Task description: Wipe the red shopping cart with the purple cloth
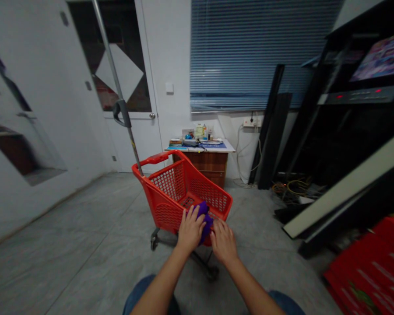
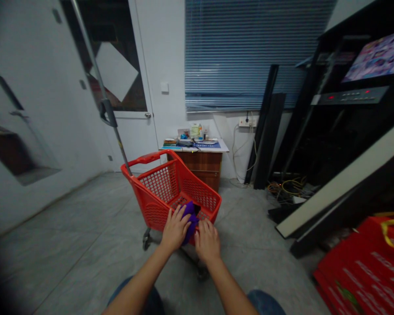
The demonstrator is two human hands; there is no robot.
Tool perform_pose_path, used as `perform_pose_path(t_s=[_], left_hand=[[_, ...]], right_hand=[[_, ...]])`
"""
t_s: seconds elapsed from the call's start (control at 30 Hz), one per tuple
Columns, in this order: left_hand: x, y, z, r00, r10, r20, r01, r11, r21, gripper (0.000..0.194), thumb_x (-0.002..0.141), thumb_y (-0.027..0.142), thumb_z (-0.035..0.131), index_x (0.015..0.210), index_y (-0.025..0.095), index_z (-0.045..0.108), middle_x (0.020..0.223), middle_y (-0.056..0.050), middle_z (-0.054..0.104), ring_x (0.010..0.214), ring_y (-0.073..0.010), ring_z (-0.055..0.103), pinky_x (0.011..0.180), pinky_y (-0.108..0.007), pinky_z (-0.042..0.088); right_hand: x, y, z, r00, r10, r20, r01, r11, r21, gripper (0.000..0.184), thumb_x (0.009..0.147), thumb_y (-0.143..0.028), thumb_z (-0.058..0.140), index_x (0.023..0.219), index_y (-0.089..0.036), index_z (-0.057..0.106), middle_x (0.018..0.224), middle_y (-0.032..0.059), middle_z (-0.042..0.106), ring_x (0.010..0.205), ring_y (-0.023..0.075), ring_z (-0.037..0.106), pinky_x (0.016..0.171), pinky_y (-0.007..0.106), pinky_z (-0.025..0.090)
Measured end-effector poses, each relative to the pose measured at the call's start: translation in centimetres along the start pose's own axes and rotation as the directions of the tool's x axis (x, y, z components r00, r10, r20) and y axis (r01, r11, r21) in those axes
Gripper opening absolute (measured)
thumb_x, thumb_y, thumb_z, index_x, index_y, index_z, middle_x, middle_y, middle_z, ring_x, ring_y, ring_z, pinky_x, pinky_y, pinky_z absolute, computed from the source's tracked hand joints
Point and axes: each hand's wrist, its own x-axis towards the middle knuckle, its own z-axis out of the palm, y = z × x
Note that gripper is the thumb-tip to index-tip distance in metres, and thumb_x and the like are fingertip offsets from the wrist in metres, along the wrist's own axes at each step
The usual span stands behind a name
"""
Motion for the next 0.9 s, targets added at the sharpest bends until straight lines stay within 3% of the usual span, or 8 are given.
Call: perform_pose_path(t_s=[0.17, 0.23, 0.3, 0.37, 0.47, 0.57, 0.73, 0.9], left_hand=[[1.3, -6.6, -2.1, 0.993, -0.116, 0.003, 0.116, 0.991, 0.069, 0.034, 0.099, 0.033, 0.043, 0.122, 0.027, 0.067, 0.151, -0.008, 0.05, 0.144, -0.0326, 0.038, 0.118, -0.062, 0.029], [1.9, -8.0, -2.6, 0.986, -0.166, -0.004, 0.166, 0.982, 0.091, 0.034, 0.099, 0.034, 0.043, 0.121, 0.026, 0.067, 0.15, -0.009, 0.05, 0.143, -0.0338, 0.038, 0.117, -0.063, 0.029], [2.1, -7.6, -2.6, 0.979, -0.204, -0.016, 0.205, 0.974, 0.098, 0.034, 0.099, 0.035, 0.043, 0.117, 0.024, 0.069, 0.148, -0.011, 0.053, 0.143, -0.0348, 0.039, 0.116, -0.063, 0.03], [1.5, -5.8, -2.0, 0.975, -0.22, -0.037, 0.222, 0.971, 0.085, 0.033, 0.098, 0.034, 0.044, 0.114, 0.022, 0.07, 0.145, -0.012, 0.055, 0.142, -0.0351, 0.04, 0.115, -0.063, 0.031], [-0.1, -2.5, -0.6, 0.984, -0.162, -0.07, 0.164, 0.986, 0.032, 0.032, 0.098, 0.035, 0.047, 0.118, 0.024, 0.069, 0.149, -0.01, 0.051, 0.144, -0.0335, 0.037, 0.116, -0.06, 0.033], [-1.4, -1.3, 0.2, 0.991, -0.104, -0.084, 0.104, 0.995, -0.002, 0.033, 0.098, 0.034, 0.047, 0.124, 0.026, 0.066, 0.153, -0.009, 0.045, 0.146, -0.031, 0.034, 0.118, -0.058, 0.033], [-1.0, -4.7, -0.3, 0.994, -0.091, -0.059, 0.091, 0.996, 0.01, 0.034, 0.1, 0.033, 0.043, 0.124, 0.024, 0.065, 0.15, -0.009, 0.05, 0.145, -0.0285, 0.036, 0.119, -0.056, 0.031], [0.7, -9.0, -0.7, 0.98, -0.187, -0.076, 0.189, 0.982, 0.022, 0.035, 0.101, 0.033, 0.04, 0.123, 0.022, 0.065, 0.15, -0.011, 0.049, 0.145, -0.0289, 0.036, 0.118, -0.057, 0.033]], right_hand=[[0.3, 0.9, -1.3, 0.992, -0.111, 0.056, 0.107, 0.992, 0.068, 0.04, 0.098, -0.026, 0.038, 0.131, -0.021, 0.06, 0.132, 0.0098, 0.064, 0.124, 0.0242, 0.052, 0.104, 0.039, 0.04], [1.5, 2.0, -1.5, 0.992, -0.102, 0.074, 0.095, 0.992, 0.085, 0.04, 0.1, -0.026, 0.035, 0.127, -0.022, 0.063, 0.133, 0.009, 0.063, 0.124, 0.0227, 0.052, 0.106, 0.039, 0.039], [2.9, 3.4, -1.4, 0.997, -0.022, 0.072, 0.017, 0.998, 0.064, 0.042, 0.1, -0.024, 0.032, 0.129, -0.022, 0.062, 0.143, 0.0092, 0.056, 0.135, 0.0231, 0.045, 0.111, 0.044, 0.034], [4.1, 4.9, -1.1, 0.995, -0.025, 0.1, 0.019, 0.998, 0.057, 0.042, 0.1, -0.025, 0.032, 0.129, -0.023, 0.062, 0.149, 0.0079, 0.05, 0.142, 0.0228, 0.037, 0.111, 0.046, 0.034], [4.8, 6.4, -0.5, 0.994, -0.075, 0.083, 0.07, 0.996, 0.062, 0.042, 0.1, -0.024, 0.031, 0.128, -0.024, 0.063, 0.144, 0.0077, 0.055, 0.142, 0.0206, 0.037, 0.111, 0.045, 0.035], [4.4, 6.6, -0.6, 0.996, -0.066, 0.058, 0.063, 0.996, 0.057, 0.041, 0.1, -0.024, 0.031, 0.124, -0.022, 0.065, 0.135, 0.0088, 0.061, 0.139, 0.0206, 0.041, 0.11, 0.043, 0.037], [2.8, 5.3, -1.2, 0.997, -0.055, 0.047, 0.052, 0.998, 0.045, 0.038, 0.101, -0.024, 0.033, 0.119, -0.021, 0.066, 0.133, 0.0091, 0.062, 0.138, 0.0229, 0.043, 0.107, 0.043, 0.039], [0.9, 2.9, -0.9, 0.999, -0.043, -0.01, 0.044, 0.999, 0.025, 0.038, 0.099, -0.023, 0.037, 0.124, -0.024, 0.065, 0.131, 0.0085, 0.064, 0.135, 0.0245, 0.045, 0.108, 0.043, 0.039]])
